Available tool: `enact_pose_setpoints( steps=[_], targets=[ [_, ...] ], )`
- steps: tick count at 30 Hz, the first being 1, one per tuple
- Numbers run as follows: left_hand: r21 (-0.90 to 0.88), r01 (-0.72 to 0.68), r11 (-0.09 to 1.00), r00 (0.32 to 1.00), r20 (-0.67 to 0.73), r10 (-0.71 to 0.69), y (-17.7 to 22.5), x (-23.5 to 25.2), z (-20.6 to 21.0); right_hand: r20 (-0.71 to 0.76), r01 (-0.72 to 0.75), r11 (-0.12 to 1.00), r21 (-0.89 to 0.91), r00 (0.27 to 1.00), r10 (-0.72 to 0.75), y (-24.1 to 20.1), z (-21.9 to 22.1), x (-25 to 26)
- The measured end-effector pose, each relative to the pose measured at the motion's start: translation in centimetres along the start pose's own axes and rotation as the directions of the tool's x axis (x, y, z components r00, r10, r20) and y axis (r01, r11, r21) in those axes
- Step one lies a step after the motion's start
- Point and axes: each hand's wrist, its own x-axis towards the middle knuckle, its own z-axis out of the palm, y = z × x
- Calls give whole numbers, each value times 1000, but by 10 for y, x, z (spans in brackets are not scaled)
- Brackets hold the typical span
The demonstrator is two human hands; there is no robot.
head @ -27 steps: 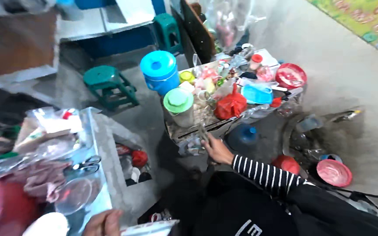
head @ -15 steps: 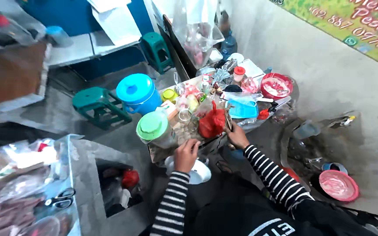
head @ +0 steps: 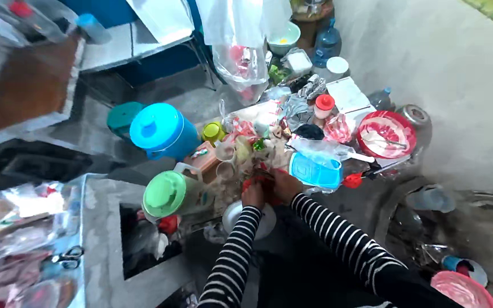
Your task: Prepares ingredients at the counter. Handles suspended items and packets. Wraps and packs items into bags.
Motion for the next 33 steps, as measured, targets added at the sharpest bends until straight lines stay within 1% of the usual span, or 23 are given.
enact_pose_setpoints(
  steps=[4, 6, 8, 9, 10, 11, 12, 14, 15, 17, 19, 21, 22, 24, 26, 27, 28, 30, 31, 33],
  targets=[
    [-144, -16, 989, 974, -225, -17, -28, -10, 2, -61, -95, 989, 115, 993, 103, 13, -15, 1],
    [-209, 27, 978, 953, -289, -88, -44, -18, 3, -55, -154, 970, 187, 984, 167, 24, -29, 6],
    [-251, 119, 961, 932, -307, -196, -53, -26, 6, -47, -196, 951, 241, 976, 213, 38, -33, 14],
    [-270, 173, 947, 924, -288, -251, -52, -30, 6, -53, -195, 947, 256, 975, 215, 42, -33, 17],
    [-282, 215, 935, 920, -263, -291, -47, -35, 3, -61, -177, 946, 271, 978, 201, 45, -31, 18],
    [-285, 229, 931, 918, -256, -304, -40, -38, 0, -73, -146, 947, 287, 982, 174, 46, -30, 19],
    [-290, 206, 935, 922, -263, -285, -33, -41, -2, -90, -110, 946, 304, 985, 144, 46, -29, 20],
    [-278, 118, 953, 930, -305, -204, -23, -43, 1, -119, -48, 945, 322, 989, 91, 43, -27, 18],
    [-241, 82, 967, 934, -320, -159, -18, -41, 4, -124, -21, 944, 328, 990, 65, 39, -27, 16],
    [-147, 62, 987, 949, -297, -104, -15, -34, 8, -105, 25, 948, 316, 994, 9, 29, -29, 11],
    [-94, 40, 995, 942, -328, -68, -22, -27, 16, -52, 61, 968, 243, 997, -49, 14, -29, 7],
    [-85, -42, 995, 913, -409, 4, -34, -26, 20, 8, 86, 989, 118, 996, -87, 0, -26, 9],
    [-89, -103, 991, 897, -439, 54, -39, -28, 19, 24, 86, 995, 57, 996, -87, -4, -23, 11],
    [-121, -188, 975, 893, -434, 118, -45, -37, 16, 13, 61, 998, -2, 998, -61, -5, -20, 13],
    [-175, -219, 960, 874, -472, 113, -48, -47, 19, -27, 25, 1000, 10, 999, -24, -1, -22, 11],
    [-225, -207, 952, 867, -494, 72, -53, -50, 24, -42, 13, 999, 30, 999, -12, 0, -22, 10],
    [-301, -159, 940, 856, -517, -20, -63, -52, 32, -64, 11, 998, 56, 998, -8, 2, -21, 10],
    [-502, -6, 865, 810, -510, -290, -90, -50, 57, -125, 41, 991, 126, 992, -25, 7, -16, 8],
    [-583, 54, 811, 789, -473, -392, -103, -47, 70, -153, 71, 984, 165, 987, -46, 9, -15, 7],
    [-708, 185, 682, 786, -309, -535, -121, -44, 79, -195, 128, 963, 238, 977, -81, 12, -11, 5]
  ],
)
